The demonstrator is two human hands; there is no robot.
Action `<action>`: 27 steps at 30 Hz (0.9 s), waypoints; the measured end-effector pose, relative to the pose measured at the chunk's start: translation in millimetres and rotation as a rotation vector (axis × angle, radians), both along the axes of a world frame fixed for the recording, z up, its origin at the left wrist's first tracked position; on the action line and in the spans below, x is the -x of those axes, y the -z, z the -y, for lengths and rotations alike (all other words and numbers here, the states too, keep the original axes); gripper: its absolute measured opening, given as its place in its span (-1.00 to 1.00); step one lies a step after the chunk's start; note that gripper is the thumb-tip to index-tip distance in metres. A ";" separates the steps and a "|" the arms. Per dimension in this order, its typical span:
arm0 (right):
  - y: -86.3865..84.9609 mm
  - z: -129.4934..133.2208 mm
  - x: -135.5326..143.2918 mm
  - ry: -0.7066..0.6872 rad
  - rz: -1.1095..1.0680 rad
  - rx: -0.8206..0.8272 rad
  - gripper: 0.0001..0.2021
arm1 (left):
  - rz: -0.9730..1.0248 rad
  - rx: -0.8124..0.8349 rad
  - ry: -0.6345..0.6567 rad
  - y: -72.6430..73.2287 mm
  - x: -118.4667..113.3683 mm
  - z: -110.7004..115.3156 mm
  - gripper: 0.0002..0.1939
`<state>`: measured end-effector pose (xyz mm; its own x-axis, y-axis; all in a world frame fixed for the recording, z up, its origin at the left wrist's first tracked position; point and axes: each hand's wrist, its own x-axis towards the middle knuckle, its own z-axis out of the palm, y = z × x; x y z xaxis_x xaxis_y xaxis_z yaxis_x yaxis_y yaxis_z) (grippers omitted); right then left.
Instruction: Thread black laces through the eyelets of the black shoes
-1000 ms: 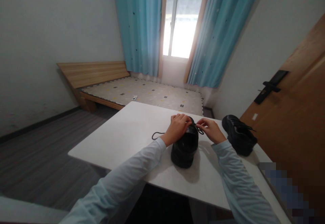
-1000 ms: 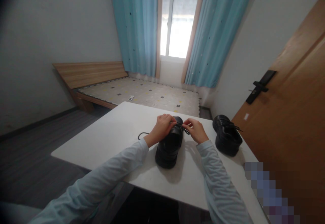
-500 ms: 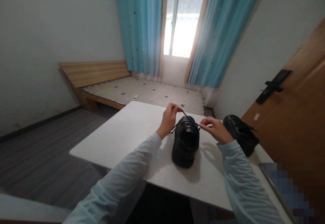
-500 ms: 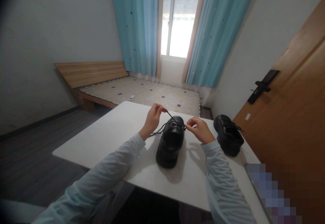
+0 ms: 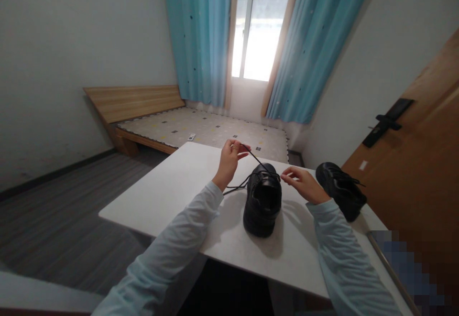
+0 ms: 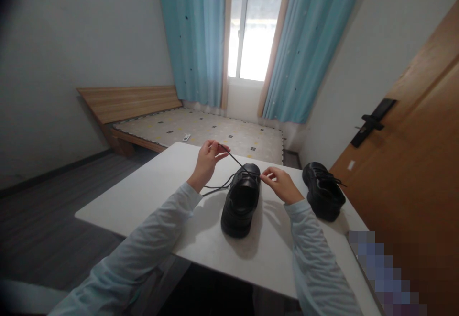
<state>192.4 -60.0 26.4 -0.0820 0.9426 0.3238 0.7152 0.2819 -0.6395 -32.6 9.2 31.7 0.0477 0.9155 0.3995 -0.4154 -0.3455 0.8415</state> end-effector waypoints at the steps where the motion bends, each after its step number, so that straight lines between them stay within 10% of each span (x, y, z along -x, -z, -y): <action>1: -0.3 0.6 3.0 0.018 -0.038 -0.031 -0.69 | 0.018 0.000 0.029 -0.6 -0.3 0.9 -0.78; 9: 3.3 9.4 52.5 0.032 0.021 -0.392 -0.68 | 0.083 0.013 0.201 -0.9 -1.5 4.0 -0.70; 27: 17.0 15.1 63.4 0.246 0.450 -0.373 -0.72 | -0.007 -0.045 0.104 1.5 9.5 -9.6 -0.71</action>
<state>129.0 -75.1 9.4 -0.0822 0.7817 0.6182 0.9634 0.2211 -0.1515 -42.1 18.8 30.1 0.1441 0.8867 0.4392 -0.4450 -0.3384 0.8291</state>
